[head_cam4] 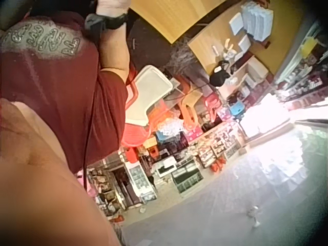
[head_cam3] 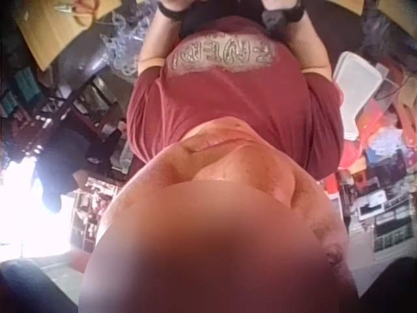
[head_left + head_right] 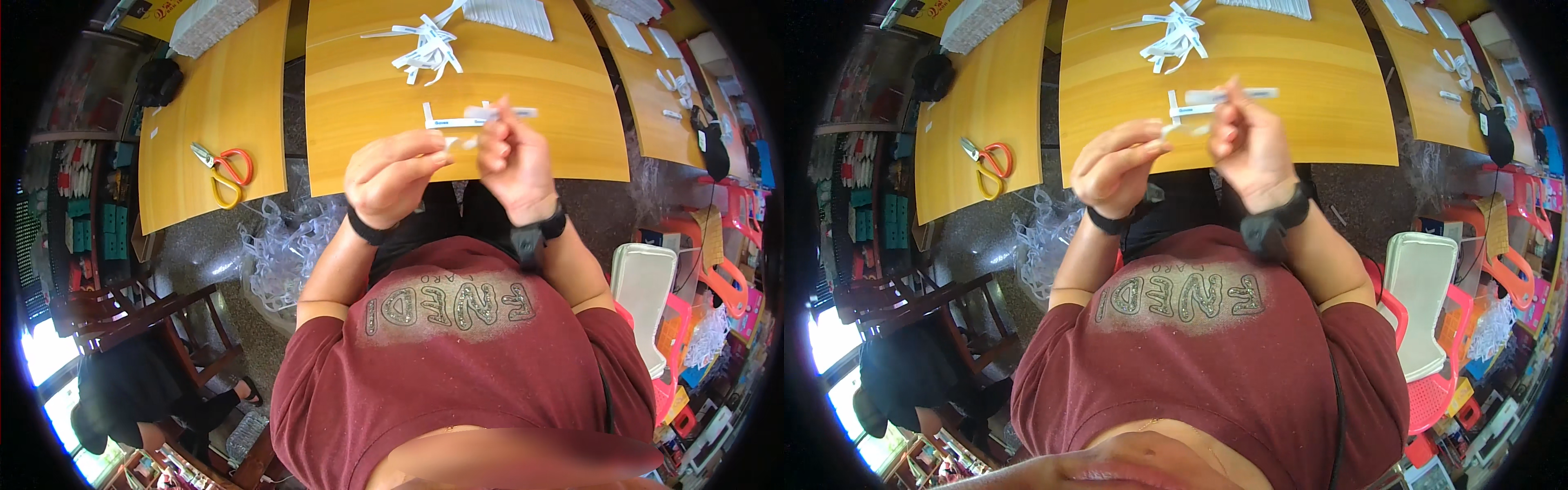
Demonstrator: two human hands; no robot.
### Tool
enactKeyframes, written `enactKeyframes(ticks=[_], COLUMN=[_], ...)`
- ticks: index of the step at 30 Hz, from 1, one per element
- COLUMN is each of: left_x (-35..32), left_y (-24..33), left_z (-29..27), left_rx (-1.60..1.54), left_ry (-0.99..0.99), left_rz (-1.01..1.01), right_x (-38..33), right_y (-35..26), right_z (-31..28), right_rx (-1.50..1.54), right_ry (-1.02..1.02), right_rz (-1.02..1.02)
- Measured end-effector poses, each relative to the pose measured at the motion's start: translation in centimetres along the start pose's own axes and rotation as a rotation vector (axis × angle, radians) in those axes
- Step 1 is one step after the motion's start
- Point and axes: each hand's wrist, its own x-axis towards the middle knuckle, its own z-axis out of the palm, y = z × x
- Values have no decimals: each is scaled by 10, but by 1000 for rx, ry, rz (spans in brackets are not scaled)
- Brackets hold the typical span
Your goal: Assembling and folding small white paper strips with adhesive backing at a workbench.
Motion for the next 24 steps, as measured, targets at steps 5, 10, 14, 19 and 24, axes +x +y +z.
enactKeyframes(ticks=[5,10,14,19,24], left_x=[-17,-14,-6,-4,-11], left_y=[-10,-9,-12,-16,-21], left_z=[-12,-16,0,5,11], left_rx=[-668,-1024,-315,-230,-259], left_ry=[270,-44,-537,-585,-586], left_rz=[-482,-1258,-989,-962,-1016], right_x=[1,-2,0,3,13], right_y=[-36,-37,-9,-17,-22], right_z=[5,-7,-6,0,-2], right_rx=[-461,-976,-1453,-1490,-1546], right_ry=[197,-126,-203,-139,-131], right_rz=[-285,383,449,410,258])
